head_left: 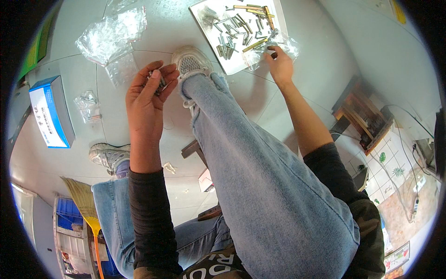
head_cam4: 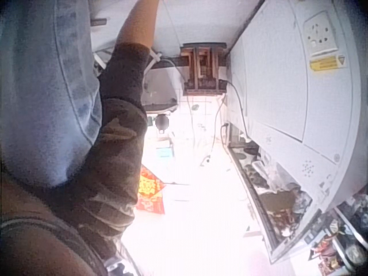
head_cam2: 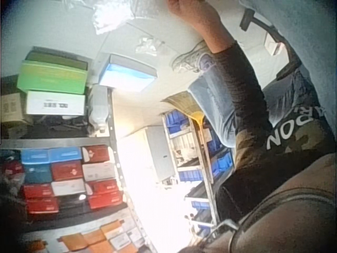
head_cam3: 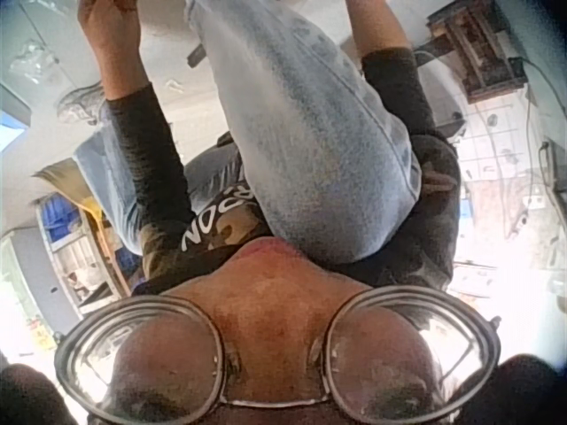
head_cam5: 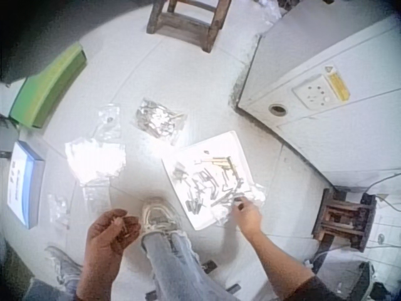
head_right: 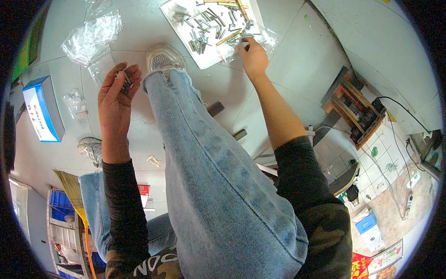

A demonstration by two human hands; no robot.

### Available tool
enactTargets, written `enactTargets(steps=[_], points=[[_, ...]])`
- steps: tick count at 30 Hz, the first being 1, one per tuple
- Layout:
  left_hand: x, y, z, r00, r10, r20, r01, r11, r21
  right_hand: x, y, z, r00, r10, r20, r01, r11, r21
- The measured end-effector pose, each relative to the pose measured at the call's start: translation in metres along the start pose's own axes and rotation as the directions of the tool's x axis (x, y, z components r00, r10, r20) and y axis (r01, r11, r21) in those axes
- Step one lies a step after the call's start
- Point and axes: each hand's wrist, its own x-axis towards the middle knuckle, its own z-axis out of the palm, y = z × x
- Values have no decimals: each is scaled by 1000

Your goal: The person sits on the floor and repeatedly picks up small metal hardware pieces from a white tray, then places them into small plastic bags. They handle the items one at a time, occasionally adjusting the bags or the pile of hardware.

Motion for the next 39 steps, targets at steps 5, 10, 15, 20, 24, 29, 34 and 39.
enactTargets(steps=[5,10,15,20,24,29,34,39], points=[[-1,1,0,1000,-2,12,1,1000,11,-24,-10,12,996,-47,76,47,999,3],[-2,2,0,1000,5,-11,-5,1000,14,-29,-9,15,997,-41,66,39,999,27],[-3,3,-1,1000,12,1,-12,1000,3,-12,-9,11,998,59,18,-61,992,107],[-3,3,2,1000,0,2,0,1000,-3,0,-21,20,998,44,-45,-48,996,-80],[-3,2,7,1000,-13,-9,13,1000,10,7,-22,25,996,61,-63,-65,997,-51],[-2,3,9,1000,-1,-1,1,1000,1,0,-26,3,998,58,26,-63,959,276],[1,5,20,1000,3,26,-2,1000,-17,-24,-71,-42,865,-184,466,-483,-56,874],[2,7,29,998,1,67,0,1000,-25,-44,-122,-71,684,-505,527,-729,-482,485]])
